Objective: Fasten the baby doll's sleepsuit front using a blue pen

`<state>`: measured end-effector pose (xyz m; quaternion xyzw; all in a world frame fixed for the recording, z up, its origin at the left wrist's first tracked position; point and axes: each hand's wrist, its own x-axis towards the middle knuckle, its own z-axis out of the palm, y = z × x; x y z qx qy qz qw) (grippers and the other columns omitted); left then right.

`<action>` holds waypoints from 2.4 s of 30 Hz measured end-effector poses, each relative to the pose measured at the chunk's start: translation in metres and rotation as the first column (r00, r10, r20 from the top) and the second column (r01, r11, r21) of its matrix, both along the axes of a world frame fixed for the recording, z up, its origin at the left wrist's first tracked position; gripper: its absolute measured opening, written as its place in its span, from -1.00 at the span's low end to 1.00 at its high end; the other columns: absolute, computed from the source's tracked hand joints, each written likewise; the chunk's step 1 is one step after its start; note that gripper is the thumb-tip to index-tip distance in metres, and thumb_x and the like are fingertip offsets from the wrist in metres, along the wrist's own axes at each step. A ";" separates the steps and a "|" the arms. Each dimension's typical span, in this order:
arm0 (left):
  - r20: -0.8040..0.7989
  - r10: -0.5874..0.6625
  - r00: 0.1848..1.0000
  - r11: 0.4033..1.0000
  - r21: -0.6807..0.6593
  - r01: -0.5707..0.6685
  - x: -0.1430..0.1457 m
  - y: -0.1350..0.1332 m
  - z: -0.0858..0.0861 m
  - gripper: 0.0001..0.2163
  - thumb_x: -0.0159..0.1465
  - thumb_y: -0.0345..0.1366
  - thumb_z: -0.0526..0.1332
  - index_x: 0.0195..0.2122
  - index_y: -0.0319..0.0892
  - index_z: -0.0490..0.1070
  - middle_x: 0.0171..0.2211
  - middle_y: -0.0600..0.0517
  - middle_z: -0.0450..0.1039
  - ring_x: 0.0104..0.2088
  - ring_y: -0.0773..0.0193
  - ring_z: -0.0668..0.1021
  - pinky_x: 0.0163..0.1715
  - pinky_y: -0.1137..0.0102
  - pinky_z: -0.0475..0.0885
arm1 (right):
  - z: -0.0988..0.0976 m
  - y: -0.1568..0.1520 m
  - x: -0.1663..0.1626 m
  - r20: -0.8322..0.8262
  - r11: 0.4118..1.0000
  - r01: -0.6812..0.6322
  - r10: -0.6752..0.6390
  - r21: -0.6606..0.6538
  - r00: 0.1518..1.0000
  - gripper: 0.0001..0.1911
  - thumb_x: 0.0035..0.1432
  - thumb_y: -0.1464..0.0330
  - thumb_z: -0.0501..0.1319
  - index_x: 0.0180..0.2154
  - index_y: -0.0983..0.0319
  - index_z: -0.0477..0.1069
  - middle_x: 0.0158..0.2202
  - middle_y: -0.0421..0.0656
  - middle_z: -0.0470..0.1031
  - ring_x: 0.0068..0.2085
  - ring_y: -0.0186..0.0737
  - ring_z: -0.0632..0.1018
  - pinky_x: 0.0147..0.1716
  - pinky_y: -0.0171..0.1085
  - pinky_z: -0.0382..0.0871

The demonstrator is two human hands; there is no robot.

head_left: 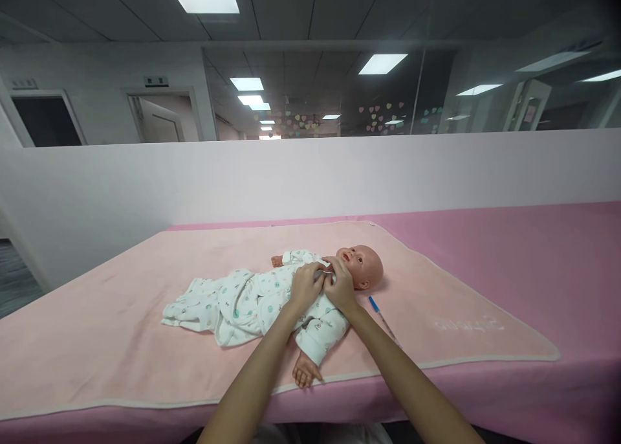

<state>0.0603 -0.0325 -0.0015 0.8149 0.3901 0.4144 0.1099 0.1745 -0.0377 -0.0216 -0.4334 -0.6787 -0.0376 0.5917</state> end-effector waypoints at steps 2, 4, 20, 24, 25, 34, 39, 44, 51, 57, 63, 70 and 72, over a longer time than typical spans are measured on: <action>-0.004 -0.003 1.000 1.000 -0.003 0.003 0.000 -0.001 0.001 -0.80 0.14 -0.39 0.01 -0.26 -0.12 0.37 -0.28 0.07 0.44 -0.24 0.25 0.42 -0.20 0.37 0.26 | 0.000 0.000 0.000 -0.001 1.000 -0.004 0.004 -0.005 1.000 -0.50 -0.25 0.62 -0.08 -0.20 0.25 0.29 -0.25 -0.11 0.35 -0.25 -0.23 0.37 -0.24 -0.24 0.32; -0.004 -0.001 1.000 1.000 -0.001 0.001 0.000 -0.002 0.002 -0.79 0.14 -0.40 0.01 -0.26 -0.11 0.37 -0.28 0.07 0.44 -0.24 0.25 0.42 -0.20 0.37 0.26 | -0.001 0.001 0.000 -0.009 1.000 0.000 0.000 -0.003 1.000 -0.51 -0.25 0.62 -0.07 -0.21 0.24 0.30 -0.26 -0.12 0.35 -0.24 -0.22 0.37 -0.23 -0.23 0.31; -0.009 0.017 1.000 1.000 -0.025 -0.017 0.000 -0.004 0.004 -0.80 0.11 -0.42 -0.02 -0.33 -0.13 0.36 -0.31 0.07 0.44 -0.25 0.25 0.42 -0.20 0.37 0.26 | -0.005 0.003 0.002 -0.013 0.997 0.071 -0.071 0.015 0.997 -0.55 -0.24 0.62 -0.09 -0.29 0.25 0.34 -0.34 -0.14 0.36 -0.34 -0.27 0.36 -0.37 -0.31 0.28; -0.021 0.022 1.000 0.999 -0.038 -0.023 0.000 -0.004 0.005 -0.80 0.10 -0.42 -0.01 -0.35 -0.13 0.37 -0.32 0.06 0.44 -0.25 0.24 0.41 -0.20 0.36 0.26 | -0.005 0.003 0.002 -0.014 0.997 0.075 -0.075 0.021 0.997 -0.54 -0.27 0.62 -0.10 -0.30 0.24 0.35 -0.38 -0.16 0.37 -0.35 -0.28 0.37 -0.37 -0.32 0.28; -0.024 0.021 0.999 0.999 -0.038 -0.022 0.000 -0.004 0.005 -0.81 0.09 -0.42 0.00 -0.35 -0.13 0.37 -0.32 0.07 0.44 -0.25 0.24 0.41 -0.21 0.36 0.26 | -0.005 0.003 0.002 -0.015 0.997 0.071 -0.071 0.022 0.997 -0.54 -0.27 0.62 -0.10 -0.31 0.24 0.36 -0.40 -0.17 0.36 -0.36 -0.28 0.37 -0.38 -0.32 0.28; -0.040 0.025 0.999 1.000 0.000 -0.025 0.000 -0.001 0.001 -0.83 0.05 -0.44 0.00 -0.42 -0.13 0.35 -0.37 0.08 0.42 -0.30 0.26 0.40 -0.26 0.39 0.25 | -0.005 0.004 0.002 -0.010 0.998 0.050 -0.050 0.022 0.999 -0.55 -0.26 0.63 -0.10 -0.31 0.26 0.35 -0.48 -0.19 0.31 -0.43 -0.30 0.33 -0.44 -0.34 0.23; -0.040 0.018 0.999 1.000 0.010 -0.018 0.000 0.000 0.001 -0.84 0.03 -0.45 0.01 -0.45 -0.13 0.34 -0.40 0.08 0.41 -0.32 0.28 0.39 -0.29 0.40 0.25 | -0.006 0.004 0.002 -0.019 0.999 0.042 -0.042 0.029 0.999 -0.57 -0.23 0.63 -0.10 -0.31 0.26 0.35 -0.48 -0.19 0.31 -0.43 -0.31 0.34 -0.44 -0.35 0.24; -0.018 0.011 1.000 1.000 0.002 -0.011 0.000 -0.001 0.002 -0.83 0.03 -0.47 0.02 -0.46 -0.14 0.36 -0.40 0.08 0.42 -0.32 0.28 0.40 -0.27 0.41 0.27 | -0.006 0.004 0.002 -0.016 0.999 0.030 -0.030 0.037 0.999 -0.57 -0.24 0.63 -0.10 -0.31 0.26 0.35 -0.47 -0.19 0.32 -0.42 -0.31 0.35 -0.43 -0.35 0.24; 0.025 0.018 1.000 1.000 -0.025 -0.017 0.000 -0.001 0.002 -0.79 0.07 -0.44 0.03 -0.35 -0.14 0.41 -0.33 0.07 0.44 -0.26 0.27 0.42 -0.20 0.40 0.28 | -0.001 0.001 0.002 0.028 1.000 -0.004 0.003 0.018 1.000 -0.56 -0.25 0.64 -0.07 -0.29 0.25 0.33 -0.36 -0.15 0.37 -0.32 -0.26 0.37 -0.31 -0.30 0.28; 0.088 -0.009 0.996 1.000 -0.018 0.011 0.000 0.000 0.001 -0.78 0.08 -0.44 0.01 -0.35 -0.14 0.42 -0.33 0.08 0.46 -0.27 0.29 0.43 -0.20 0.40 0.28 | 0.001 -0.001 0.000 0.047 1.000 -0.019 0.019 -0.006 0.999 -0.58 -0.20 0.64 -0.06 -0.28 0.22 0.32 -0.31 -0.15 0.38 -0.25 -0.24 0.37 -0.25 -0.27 0.28; 0.128 -0.017 0.992 0.998 -0.053 0.024 -0.002 0.002 0.000 -0.81 0.09 -0.41 0.01 -0.35 -0.15 0.40 -0.32 0.07 0.46 -0.25 0.28 0.43 -0.21 0.41 0.30 | 0.000 0.001 0.001 0.058 1.000 0.028 -0.028 0.004 0.998 -0.68 -0.11 0.61 -0.05 -0.33 0.22 0.33 -0.34 -0.15 0.39 -0.26 -0.23 0.37 -0.24 -0.25 0.27; 0.286 -0.075 0.955 0.989 -0.101 0.108 -0.001 0.004 0.000 -0.83 0.08 -0.37 0.05 -0.35 -0.15 0.40 -0.34 0.05 0.46 -0.30 0.30 0.46 -0.24 0.41 0.32 | 0.000 0.000 0.000 0.024 0.997 0.065 -0.066 0.044 0.998 -0.75 0.00 0.56 -0.03 -0.33 0.22 0.34 -0.36 -0.16 0.40 -0.28 -0.25 0.38 -0.23 -0.25 0.27; 0.409 -0.065 0.910 0.968 -0.194 0.156 -0.005 0.011 0.003 -0.84 0.08 -0.32 0.08 -0.37 -0.19 0.41 -0.38 0.02 0.46 -0.32 0.29 0.47 -0.25 0.40 0.34 | -0.001 -0.001 0.000 0.010 0.994 0.067 -0.068 0.087 0.998 -0.76 0.02 0.55 -0.03 -0.34 0.21 0.34 -0.37 -0.17 0.41 -0.28 -0.25 0.38 -0.23 -0.25 0.27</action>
